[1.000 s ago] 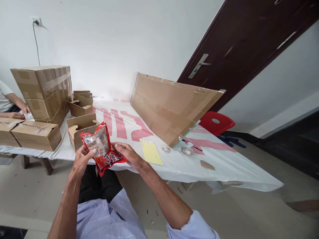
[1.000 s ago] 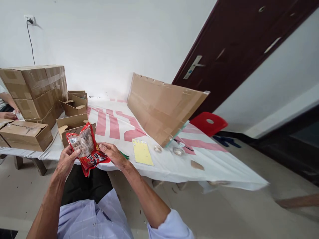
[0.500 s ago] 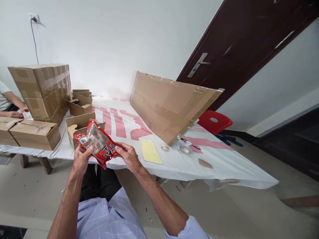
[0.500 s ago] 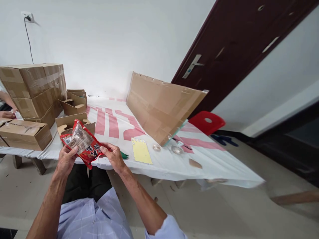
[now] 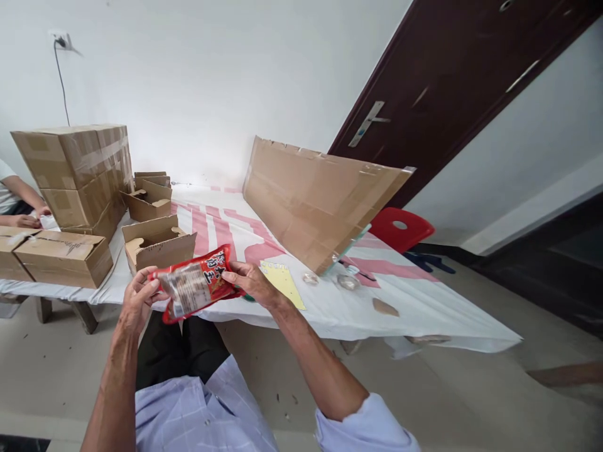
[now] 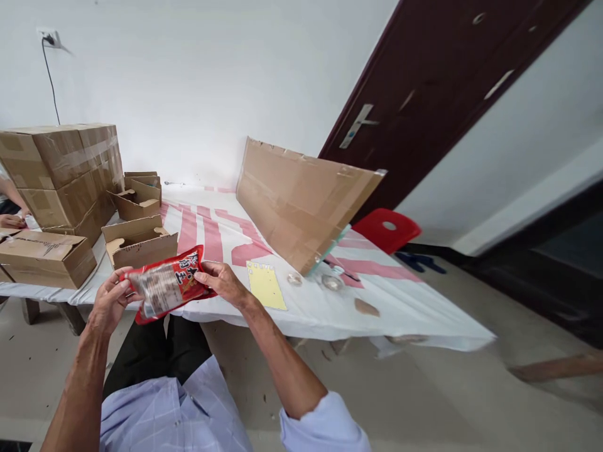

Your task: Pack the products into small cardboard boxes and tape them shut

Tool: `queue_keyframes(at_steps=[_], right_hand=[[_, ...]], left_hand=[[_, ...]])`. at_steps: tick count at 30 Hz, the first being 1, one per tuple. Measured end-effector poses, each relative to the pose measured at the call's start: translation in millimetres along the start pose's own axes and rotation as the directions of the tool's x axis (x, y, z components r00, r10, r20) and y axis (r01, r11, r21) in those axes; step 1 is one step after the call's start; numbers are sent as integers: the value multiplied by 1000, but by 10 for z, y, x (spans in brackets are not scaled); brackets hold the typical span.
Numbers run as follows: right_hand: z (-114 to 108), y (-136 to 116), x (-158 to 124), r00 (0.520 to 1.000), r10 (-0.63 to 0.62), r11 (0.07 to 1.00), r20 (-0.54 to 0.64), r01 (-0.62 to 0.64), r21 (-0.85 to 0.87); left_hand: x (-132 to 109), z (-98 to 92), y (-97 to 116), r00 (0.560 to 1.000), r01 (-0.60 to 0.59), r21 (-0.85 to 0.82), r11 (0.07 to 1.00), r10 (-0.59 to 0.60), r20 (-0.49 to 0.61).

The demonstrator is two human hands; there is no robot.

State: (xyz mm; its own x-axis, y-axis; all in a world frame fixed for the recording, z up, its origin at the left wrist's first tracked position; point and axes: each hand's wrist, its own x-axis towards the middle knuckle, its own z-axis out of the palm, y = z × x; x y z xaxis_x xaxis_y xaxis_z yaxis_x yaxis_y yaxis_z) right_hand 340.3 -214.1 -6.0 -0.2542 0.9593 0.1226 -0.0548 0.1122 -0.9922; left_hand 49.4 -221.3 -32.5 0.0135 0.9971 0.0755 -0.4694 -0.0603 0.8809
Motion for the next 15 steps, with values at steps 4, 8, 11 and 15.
queue_keyframes(at_steps=[4, 8, 11, 15], right_hand=[[-25, -68, 119, 999, 15, 996, 45, -11, -93], [16, -1, 211, 999, -27, 996, -23, 25, -89], [74, 88, 210, 970, -108, 994, -219, 107, -15], [322, 251, 94, 960, -125, 988, -250, 142, 52]], left_hand=[[-63, 45, 3, 961, 126, 203, 971, -170, 218], [-101, 183, -149, 904, 155, 265, 952, -245, 350], [-78, 226, -247, 939, 113, 256, 960, -188, 288], [-45, 296, -280, 989, -49, 209, 977, 19, 145]])
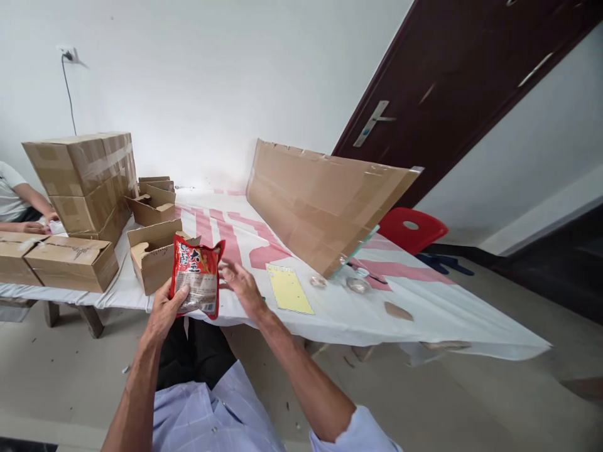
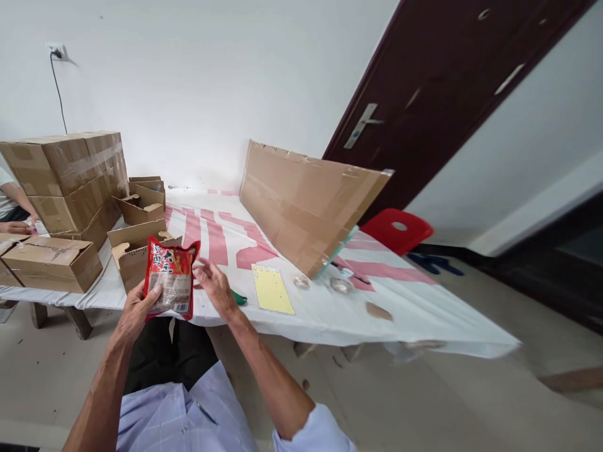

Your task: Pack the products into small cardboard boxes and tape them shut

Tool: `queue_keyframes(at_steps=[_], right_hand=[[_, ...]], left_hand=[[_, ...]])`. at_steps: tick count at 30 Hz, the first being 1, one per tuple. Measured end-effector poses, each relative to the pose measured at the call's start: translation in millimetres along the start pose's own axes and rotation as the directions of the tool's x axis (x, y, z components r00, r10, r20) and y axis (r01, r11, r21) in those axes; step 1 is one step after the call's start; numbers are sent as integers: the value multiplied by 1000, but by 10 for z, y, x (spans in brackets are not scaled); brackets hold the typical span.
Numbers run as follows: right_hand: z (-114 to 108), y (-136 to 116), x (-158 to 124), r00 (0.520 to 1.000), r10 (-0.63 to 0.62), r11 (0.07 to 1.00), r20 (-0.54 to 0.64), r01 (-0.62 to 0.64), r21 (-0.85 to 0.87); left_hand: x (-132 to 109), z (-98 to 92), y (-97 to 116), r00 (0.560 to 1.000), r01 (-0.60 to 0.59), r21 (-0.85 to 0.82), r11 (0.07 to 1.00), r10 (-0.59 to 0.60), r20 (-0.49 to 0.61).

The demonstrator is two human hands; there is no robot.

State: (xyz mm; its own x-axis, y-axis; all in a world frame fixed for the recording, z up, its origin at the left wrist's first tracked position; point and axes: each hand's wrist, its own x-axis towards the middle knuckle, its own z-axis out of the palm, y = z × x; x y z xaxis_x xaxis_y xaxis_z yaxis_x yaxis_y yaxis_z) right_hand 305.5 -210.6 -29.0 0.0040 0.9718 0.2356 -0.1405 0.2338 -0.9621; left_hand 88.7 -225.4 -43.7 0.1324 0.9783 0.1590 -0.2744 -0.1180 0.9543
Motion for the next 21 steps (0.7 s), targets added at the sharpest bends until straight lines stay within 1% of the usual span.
queue_keyframes(at_steps=[2, 3, 5, 8, 10, 13, 17, 19, 21], right_hand=[[125, 77, -117, 998, -17, 1000, 64, 16, 16], [177, 112, -163, 997, -33, 999, 69, 31, 29], [241, 180, -213, 999, -49, 997, 21, 48, 66], [247, 325, -205, 997, -16, 994, -80, 24, 108], [223, 478, -192, 991, 6, 994, -133, 9, 111], [192, 782, -214, 981, 37, 993, -188, -15, 116], [161, 1155, -276, 959, 132, 988, -250, -107, 114], [151, 1262, -289, 949, 165, 984, -268, -139, 111], [152, 1313, -288, 947, 176, 982, -270, -149, 118]], left_hand=[[7, 44, 30, 997, -62, 11, 998, 62, -37], [8, 61, 48, 996, -76, 21, 997, 77, -35], [16, 71, 74, 996, -85, 42, 995, 86, -11], [59, 35, 33, 998, -62, 69, 996, 61, 14], [104, 3, -65, 1000, -28, 76, 997, 27, 16], [169, -25, -290, 1000, 17, 66, 998, -18, 16], [225, -52, -600, 997, 75, 52, 996, -75, 1], [241, -74, -716, 995, 103, 41, 994, -103, -14], [249, -96, -789, 993, 120, 32, 992, -119, -27]])
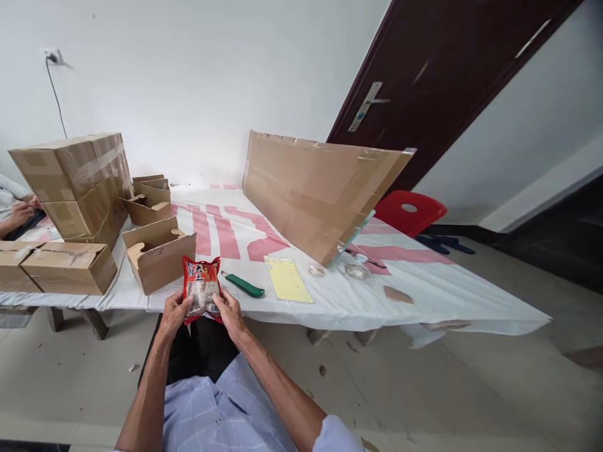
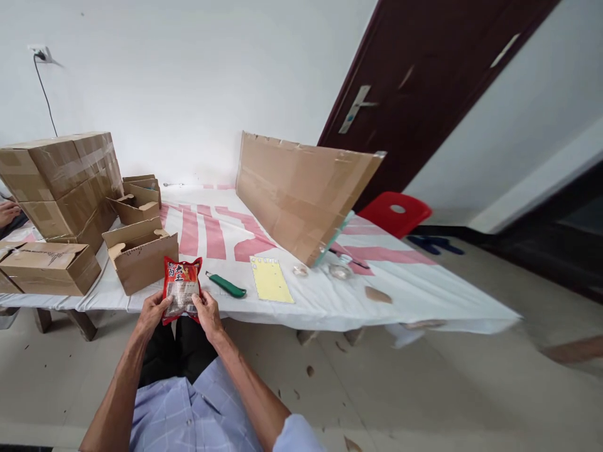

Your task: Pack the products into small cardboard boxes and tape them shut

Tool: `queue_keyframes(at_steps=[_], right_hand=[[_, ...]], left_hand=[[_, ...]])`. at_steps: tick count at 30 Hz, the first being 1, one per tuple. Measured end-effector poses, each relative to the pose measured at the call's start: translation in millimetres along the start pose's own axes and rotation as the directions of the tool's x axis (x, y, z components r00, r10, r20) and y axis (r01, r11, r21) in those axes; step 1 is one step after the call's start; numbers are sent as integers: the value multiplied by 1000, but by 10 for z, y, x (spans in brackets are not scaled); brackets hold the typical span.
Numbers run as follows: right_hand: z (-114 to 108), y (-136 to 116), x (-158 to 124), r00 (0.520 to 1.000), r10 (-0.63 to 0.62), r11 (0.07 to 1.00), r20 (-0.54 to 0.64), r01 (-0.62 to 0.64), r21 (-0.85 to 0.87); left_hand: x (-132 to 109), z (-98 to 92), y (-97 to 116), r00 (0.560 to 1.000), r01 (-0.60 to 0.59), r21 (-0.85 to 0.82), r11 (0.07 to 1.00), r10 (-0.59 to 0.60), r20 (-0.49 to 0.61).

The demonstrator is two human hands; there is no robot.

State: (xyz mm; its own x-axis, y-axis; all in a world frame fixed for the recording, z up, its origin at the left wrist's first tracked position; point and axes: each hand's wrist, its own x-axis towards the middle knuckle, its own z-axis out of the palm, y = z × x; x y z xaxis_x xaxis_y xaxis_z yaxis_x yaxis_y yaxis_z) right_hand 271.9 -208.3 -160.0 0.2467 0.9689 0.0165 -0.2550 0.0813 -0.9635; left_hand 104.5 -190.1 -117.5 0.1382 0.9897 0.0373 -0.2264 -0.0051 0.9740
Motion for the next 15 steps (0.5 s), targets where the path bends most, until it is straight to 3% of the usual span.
queue_keyframes(at_steps=[3, 7, 15], right_hand=[[16, -2, 3, 1000, 4, 1000, -1, -4, 10], [20, -138, -23, 1000, -22, 1000, -2, 22, 13], [47, -868, -17, 937, -336, 942, 99, 333, 44]], left_hand=[[0, -13, -21, 1000, 3, -8, 1000, -3, -6], [-42, 25, 119, 999, -32, -16, 999, 32, 29], [-123, 224, 723, 965, -260, 26, 965, 259, 47]])
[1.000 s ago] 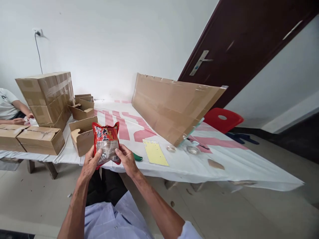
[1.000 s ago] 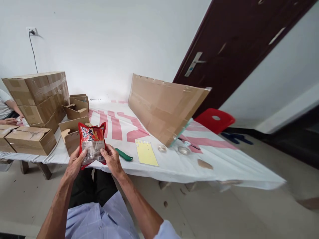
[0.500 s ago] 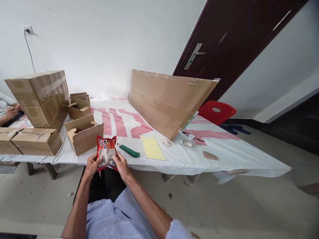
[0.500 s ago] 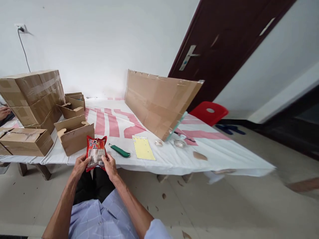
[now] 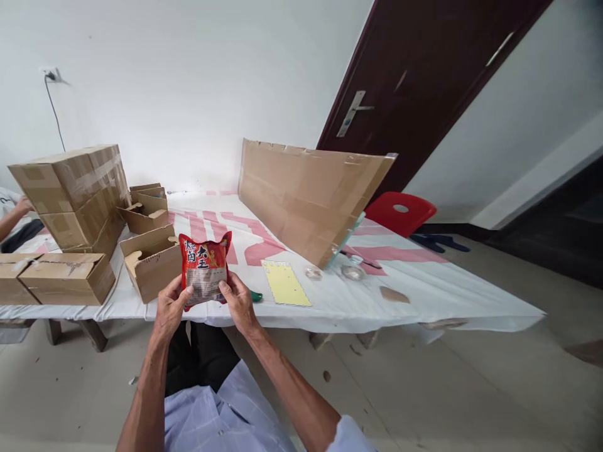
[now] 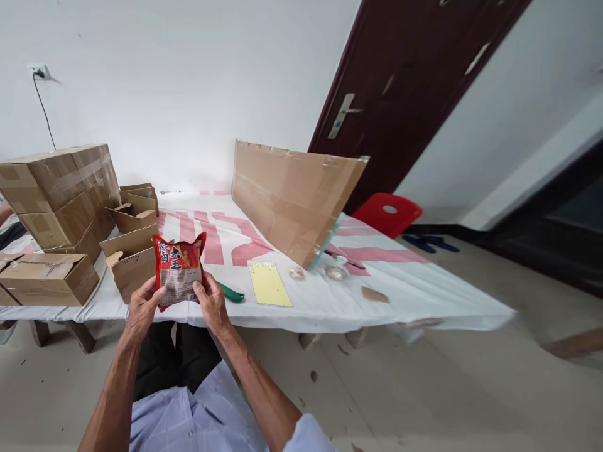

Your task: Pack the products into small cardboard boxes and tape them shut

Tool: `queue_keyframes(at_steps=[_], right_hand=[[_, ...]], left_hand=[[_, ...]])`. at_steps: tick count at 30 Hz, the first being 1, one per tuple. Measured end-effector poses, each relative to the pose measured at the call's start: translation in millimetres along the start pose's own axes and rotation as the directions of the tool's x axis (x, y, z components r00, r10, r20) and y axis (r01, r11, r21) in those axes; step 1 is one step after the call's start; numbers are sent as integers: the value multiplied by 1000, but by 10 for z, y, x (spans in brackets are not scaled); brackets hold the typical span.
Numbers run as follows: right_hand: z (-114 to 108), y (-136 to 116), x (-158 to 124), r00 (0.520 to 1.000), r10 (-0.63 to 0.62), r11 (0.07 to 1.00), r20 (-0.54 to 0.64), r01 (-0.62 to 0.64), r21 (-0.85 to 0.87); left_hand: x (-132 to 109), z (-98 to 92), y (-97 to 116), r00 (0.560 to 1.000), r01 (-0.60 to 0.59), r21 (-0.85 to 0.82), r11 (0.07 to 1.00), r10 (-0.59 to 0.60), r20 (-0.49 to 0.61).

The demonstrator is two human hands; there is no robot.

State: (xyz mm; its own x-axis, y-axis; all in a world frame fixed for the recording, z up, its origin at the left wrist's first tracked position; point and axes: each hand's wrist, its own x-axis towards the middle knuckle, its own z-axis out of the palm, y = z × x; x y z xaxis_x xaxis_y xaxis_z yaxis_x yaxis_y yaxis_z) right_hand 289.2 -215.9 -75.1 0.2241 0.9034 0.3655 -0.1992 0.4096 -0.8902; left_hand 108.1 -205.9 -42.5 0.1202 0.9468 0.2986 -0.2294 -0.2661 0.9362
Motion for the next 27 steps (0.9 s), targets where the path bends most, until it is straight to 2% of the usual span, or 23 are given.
queue_keyframes(at_steps=[3, 6, 9, 12, 14, 15, 16, 18, 19, 20, 21, 23, 25, 27], right_hand=[[46, -177, 53, 998, -57, 998, 33, 56, 17], [73, -223, 36, 996, -73, 997, 48, 72, 14], [71, -125, -42, 997, -22, 1000, 75, 21, 12], [22, 82, -146, 994, 86, 996, 74, -89, 33], [-49, 228, -198, 989, 149, 987, 23, -150, 53], [-96, 290, -212, 984, 176, 983, -8, -176, 62], [-149, 339, -215, 979, 200, 978, -38, -197, 66], [-260, 401, -191, 969, 235, 971, -80, -230, 67], [-315, 415, -166, 966, 242, 969, -95, -237, 64], [-365, 421, -133, 964, 243, 969, -108, -238, 60], [-410, 421, -94, 963, 239, 971, -122, -234, 54], [-484, 412, -8, 961, 233, 972, -148, -229, 46], [-539, 397, 87, 958, 231, 973, -172, -228, 36], [-587, 379, 194, 957, 214, 976, -193, -216, 10]], left_hand=[[0, 32, 150, 998, -56, 11, 998, 56, -4], [-22, 30, 172, 998, -63, -2, 998, 63, -16], [-41, 0, 69, 999, -6, -5, 1000, 6, -42], [-36, -102, -92, 998, 59, 41, 997, -58, -35], [-12, -257, -180, 990, 26, 168, 985, -2, -139], [6, -367, -211, 970, -6, 261, 965, 69, -233], [28, -498, -235, 930, -29, 361, 932, 157, -332], [80, -803, -264, 823, -14, 519, 855, 304, -479], [111, -964, -273, 788, 20, 561, 828, 333, -519], [145, -1119, -280, 772, 64, 585, 809, 332, -543], [185, -1262, -286, 777, 107, 593, 798, 305, -550], [286, -1484, -289, 833, 172, 576, 799, 195, -518], [414, -1602, -272, 904, 202, 534, 821, 53, -424], [551, -1618, -230, 962, 173, 487, 856, -41, -269]])
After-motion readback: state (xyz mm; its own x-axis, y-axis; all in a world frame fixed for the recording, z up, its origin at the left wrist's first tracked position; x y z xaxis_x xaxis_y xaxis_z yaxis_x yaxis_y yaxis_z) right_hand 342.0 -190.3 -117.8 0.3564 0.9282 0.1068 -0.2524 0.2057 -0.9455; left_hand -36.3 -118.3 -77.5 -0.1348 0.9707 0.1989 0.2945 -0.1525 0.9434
